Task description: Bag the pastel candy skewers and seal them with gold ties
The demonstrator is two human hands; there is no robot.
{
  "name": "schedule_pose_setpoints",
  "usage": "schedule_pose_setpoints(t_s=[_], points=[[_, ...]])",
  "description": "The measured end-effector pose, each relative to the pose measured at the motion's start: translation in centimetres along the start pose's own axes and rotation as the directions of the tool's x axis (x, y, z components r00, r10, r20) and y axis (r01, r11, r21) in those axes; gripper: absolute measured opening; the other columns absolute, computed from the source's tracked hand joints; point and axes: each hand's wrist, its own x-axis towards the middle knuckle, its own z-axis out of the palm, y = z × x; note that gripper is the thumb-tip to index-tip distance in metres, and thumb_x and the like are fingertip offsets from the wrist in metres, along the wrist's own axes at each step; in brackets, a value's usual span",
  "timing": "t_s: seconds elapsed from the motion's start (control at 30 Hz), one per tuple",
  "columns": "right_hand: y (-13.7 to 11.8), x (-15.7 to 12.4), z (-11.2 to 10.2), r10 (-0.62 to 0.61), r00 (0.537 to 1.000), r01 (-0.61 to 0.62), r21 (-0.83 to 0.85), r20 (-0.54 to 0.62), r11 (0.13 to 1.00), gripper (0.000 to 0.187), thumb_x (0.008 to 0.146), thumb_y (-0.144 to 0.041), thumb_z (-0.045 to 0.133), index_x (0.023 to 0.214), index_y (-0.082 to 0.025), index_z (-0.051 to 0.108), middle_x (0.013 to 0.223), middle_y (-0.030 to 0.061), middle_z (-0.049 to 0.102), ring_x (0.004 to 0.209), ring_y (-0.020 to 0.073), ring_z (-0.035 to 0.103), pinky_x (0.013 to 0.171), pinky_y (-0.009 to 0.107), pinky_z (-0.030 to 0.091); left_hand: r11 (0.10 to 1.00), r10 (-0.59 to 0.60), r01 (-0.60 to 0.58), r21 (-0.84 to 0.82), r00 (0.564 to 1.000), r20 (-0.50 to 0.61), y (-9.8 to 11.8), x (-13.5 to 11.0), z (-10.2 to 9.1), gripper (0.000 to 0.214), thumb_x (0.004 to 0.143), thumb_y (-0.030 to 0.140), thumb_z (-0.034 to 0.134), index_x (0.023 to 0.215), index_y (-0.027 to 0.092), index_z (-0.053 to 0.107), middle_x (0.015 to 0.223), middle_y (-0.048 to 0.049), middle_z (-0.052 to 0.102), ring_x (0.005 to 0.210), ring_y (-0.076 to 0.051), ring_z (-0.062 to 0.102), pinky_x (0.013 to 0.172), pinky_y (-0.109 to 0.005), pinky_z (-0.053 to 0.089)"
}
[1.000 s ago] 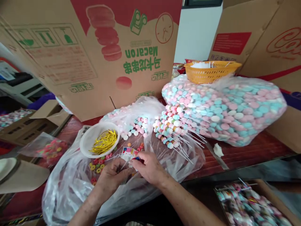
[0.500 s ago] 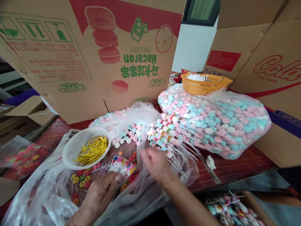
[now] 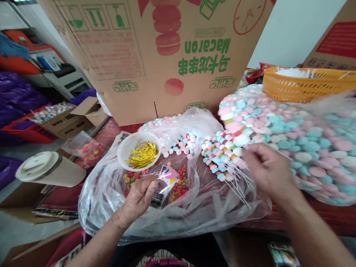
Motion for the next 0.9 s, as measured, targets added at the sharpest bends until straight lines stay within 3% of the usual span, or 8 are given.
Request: schedule_pose_setpoints(t_s=[0.07,0.13,0.23,0.33,0.43,0.57,0.63,0.9], points=[[-2.8,-3.0,3.3,0.158,0.96,-0.227,0.313,0.232,0.922,0.025,0.079,-0.049,0.059,0.084,-0.024,0.06,0.064,-0.0015,0.052,0.047,0.0112,0.042,0.043,0.026,0.031,0.998,-0.046,0.048,-0.04,0.998,0.039,0.5,0.1,0.5,0.041,0.097,0.034,0.031,0.079,0.017,0.063,0.069,-0.0035,0.062,0.064,-0.013,0.056,0.065,-0.025,0.044],[-5.3,-5.4,7.1,0.263,0.841,-0.509,0.525,0.474,0.682,0.039,0.064,-0.051,0.071,0.086,-0.021,0.061,0.058,-0.0054,0.048,0.04,0.006,0.031,0.038,0.022,0.025,0.991,-0.108,0.114,-0.075,0.99,0.089,1.1,0.1,1.0,0.044,0.097,0.036,0.031,0.071,0.016,0.06,0.062,-0.0011,0.056,0.057,-0.012,0.05,0.058,-0.023,0.04],[-7.9,-7.5,11.4,0.292,0.767,-0.632,0.598,0.571,0.492,0.041,0.053,-0.05,0.078,0.064,-0.018,0.056,0.047,-0.0088,0.039,0.039,0.0036,0.025,0.037,0.02,0.019,0.973,-0.18,0.2,-0.112,0.97,0.164,1.6,-0.3,1.3,0.041,0.096,0.038,0.035,0.07,0.016,0.059,0.06,0.0005,0.055,0.055,-0.01,0.047,0.055,-0.022,0.037],[-8.9,-8.2,13.0,0.358,0.778,-0.628,0.629,0.516,0.458,0.047,0.051,-0.055,0.077,0.053,-0.019,0.047,0.041,-0.0096,0.033,0.039,0.004,0.024,0.037,0.021,0.02,0.941,-0.261,0.282,-0.188,0.957,0.13,1.2,-1.2,1.5,0.026,0.089,0.039,0.051,0.088,0.015,0.062,0.068,0.0007,0.061,0.059,-0.011,0.05,0.055,-0.021,0.039],[-8.4,-8.1,12.3,0.313,0.812,-0.577,0.594,0.493,0.561,0.049,0.061,-0.058,0.071,0.052,-0.02,0.042,0.044,-0.0077,0.036,0.04,0.0057,0.028,0.038,0.022,0.026,0.929,-0.286,0.283,-0.237,0.958,0.026,0.5,-2.0,1.6,0.024,0.085,0.038,0.057,0.079,0.015,0.063,0.062,0.0012,0.06,0.056,-0.01,0.051,0.054,-0.021,0.04],[-5.7,-7.4,8.2,0.075,0.936,-0.214,0.387,0.343,0.897,0.025,0.077,-0.044,0.063,0.072,-0.02,0.059,0.059,-0.002,0.055,0.052,0.0122,0.05,0.048,0.024,0.041,0.963,-0.179,0.155,-0.22,0.98,-0.091,0.2,-2.3,0.8,0.027,0.089,0.036,0.052,0.079,0.017,0.067,0.067,-0.0022,0.066,0.062,-0.013,0.058,0.061,-0.024,0.046],[-4.1,-7.0,5.4,-0.123,0.965,0.063,0.252,0.23,0.966,0.014,0.083,-0.035,0.057,0.084,-0.022,0.064,0.072,0.0011,0.064,0.064,0.0156,0.059,0.057,0.025,0.047,0.969,-0.126,0.099,-0.227,0.986,-0.105,0.3,-2.2,-0.2,0.025,0.09,0.035,0.051,0.084,0.018,0.069,0.076,-0.0047,0.071,0.07,-0.015,0.063,0.069,-0.027,0.049],[-1.2,-5.2,0.3,-0.643,0.719,0.671,-0.023,0.264,0.741,0.022,0.087,-0.017,0.049,0.101,-0.025,0.062,0.085,0.0053,0.068,0.075,0.018,0.064,0.063,0.028,0.05,0.983,-0.041,0.034,-0.179,0.999,-0.036,0.6,-1.5,-2.3,0.028,0.091,0.035,0.049,0.093,0.018,0.071,0.089,-0.008,0.074,0.081,-0.019,0.066,0.078,-0.032,0.05]])
